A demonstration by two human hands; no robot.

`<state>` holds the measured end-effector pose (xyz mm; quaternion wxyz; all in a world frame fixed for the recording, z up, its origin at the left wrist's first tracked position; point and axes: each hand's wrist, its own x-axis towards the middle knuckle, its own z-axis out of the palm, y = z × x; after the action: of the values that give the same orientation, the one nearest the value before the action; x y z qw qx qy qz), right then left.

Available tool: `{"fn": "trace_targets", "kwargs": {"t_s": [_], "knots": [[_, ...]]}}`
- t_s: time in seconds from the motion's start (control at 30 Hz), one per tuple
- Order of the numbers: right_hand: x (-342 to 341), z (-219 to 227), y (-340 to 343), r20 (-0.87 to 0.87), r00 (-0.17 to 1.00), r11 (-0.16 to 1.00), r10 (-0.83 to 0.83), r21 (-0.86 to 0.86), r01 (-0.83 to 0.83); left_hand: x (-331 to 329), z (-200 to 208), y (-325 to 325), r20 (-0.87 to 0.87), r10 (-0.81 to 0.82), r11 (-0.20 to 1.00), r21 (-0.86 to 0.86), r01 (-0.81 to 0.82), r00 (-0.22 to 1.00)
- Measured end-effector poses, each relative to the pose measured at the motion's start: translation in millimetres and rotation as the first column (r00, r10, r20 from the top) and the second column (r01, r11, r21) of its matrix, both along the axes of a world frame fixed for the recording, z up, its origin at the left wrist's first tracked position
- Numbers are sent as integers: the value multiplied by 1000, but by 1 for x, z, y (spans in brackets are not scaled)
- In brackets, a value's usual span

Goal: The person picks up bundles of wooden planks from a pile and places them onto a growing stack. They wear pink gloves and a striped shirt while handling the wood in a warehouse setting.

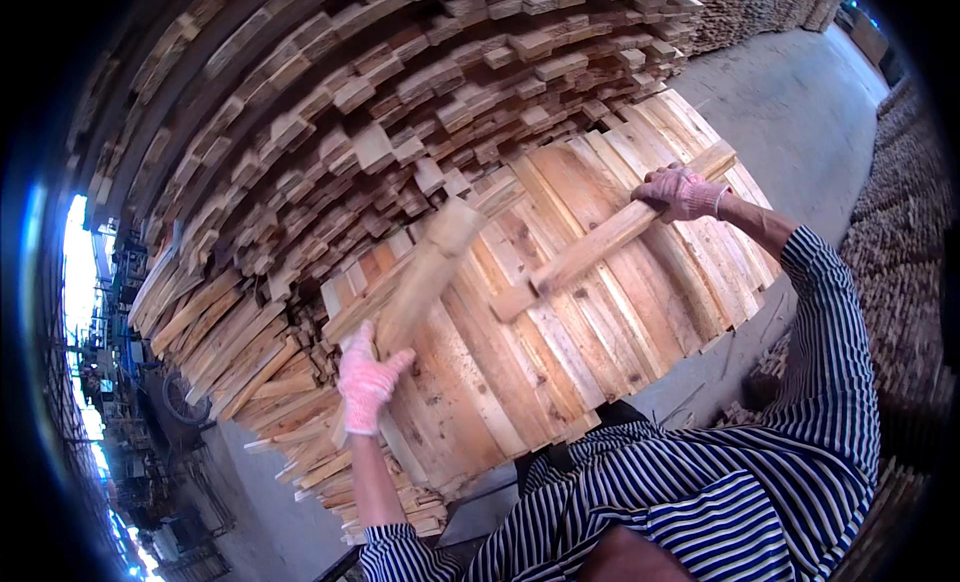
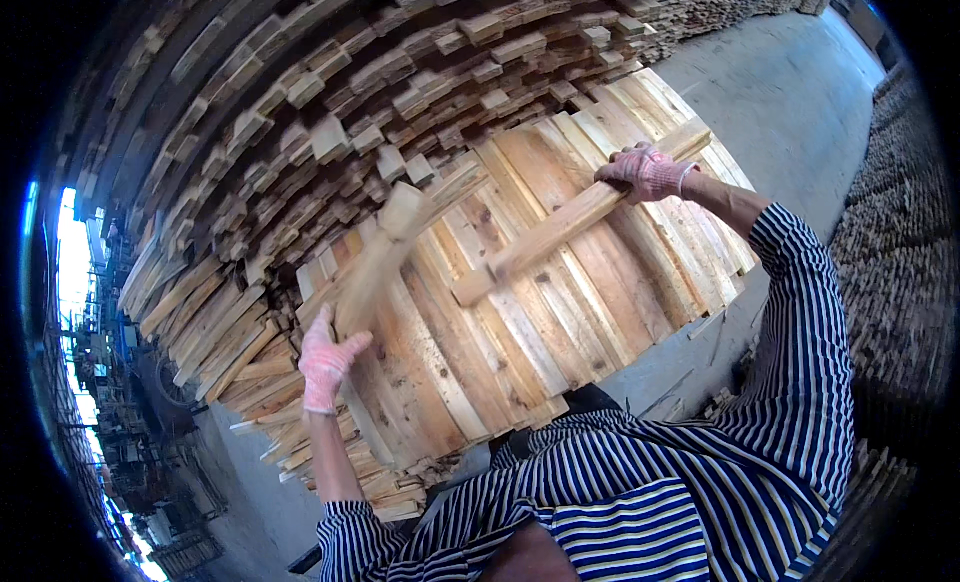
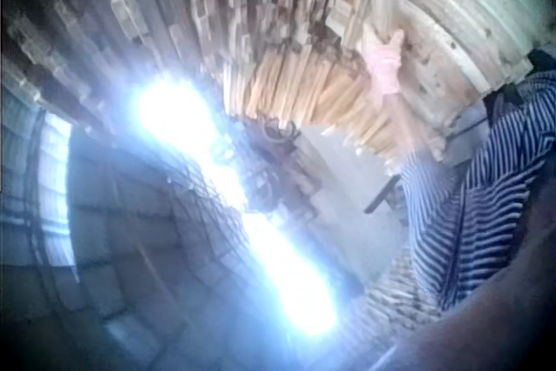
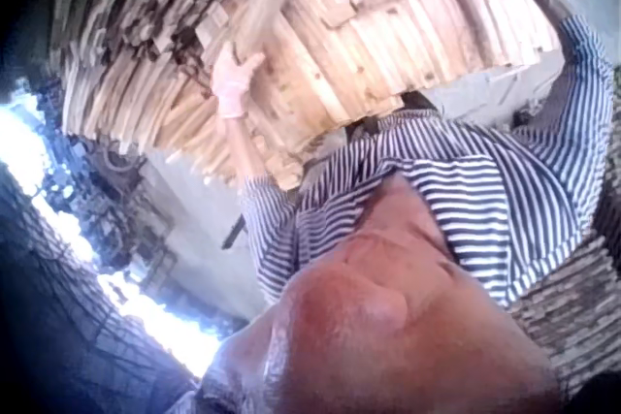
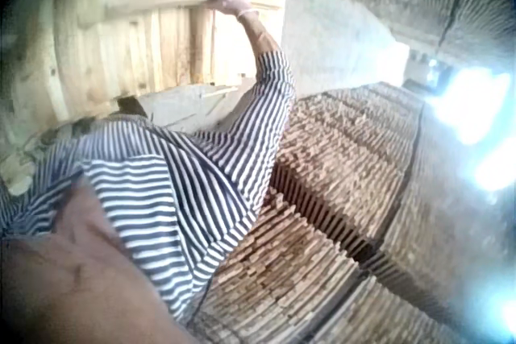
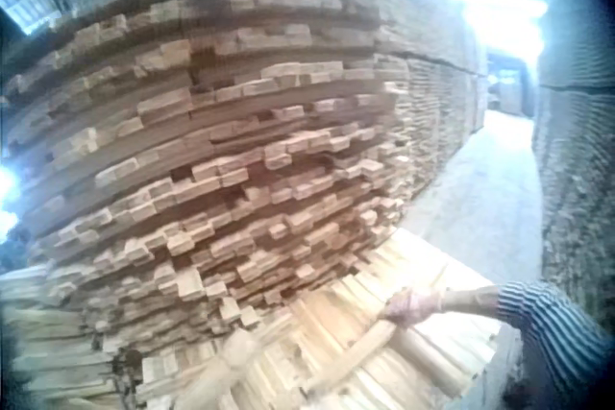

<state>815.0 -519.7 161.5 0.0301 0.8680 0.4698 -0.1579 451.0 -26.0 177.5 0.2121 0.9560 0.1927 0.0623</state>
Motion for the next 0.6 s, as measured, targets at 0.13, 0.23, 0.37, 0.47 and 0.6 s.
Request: {"fn": "trace_targets", "kwargs": {"t_s": [0.13, 0.23, 0.37, 0.47, 0.6], "knots": [[50, -34, -22, 0, 990, 988, -143, 53, 143, 20, 25, -101, -258, -226, 972, -126, 200, 939], [87, -46, -10, 179, 979, 993, -97, 80, 83, 29, -10, -142, -403, -349, 933, -66, 354, 846], [97, -48, 28, 130, 985, 990, -114, 100, 102, 32, -62, -141, -352, -477, 853, 37, 521, 805], [76, -38, 4, 145, 985, 992, -98, 88, 85, 71, -20, -120, -338, -455, 877, -329, 350, 824], [81, -49, 14, 133, 991, 980, -9, 197, -17, 99, -36, -8, -154, -29, 997, 72, 40, 988]]}}
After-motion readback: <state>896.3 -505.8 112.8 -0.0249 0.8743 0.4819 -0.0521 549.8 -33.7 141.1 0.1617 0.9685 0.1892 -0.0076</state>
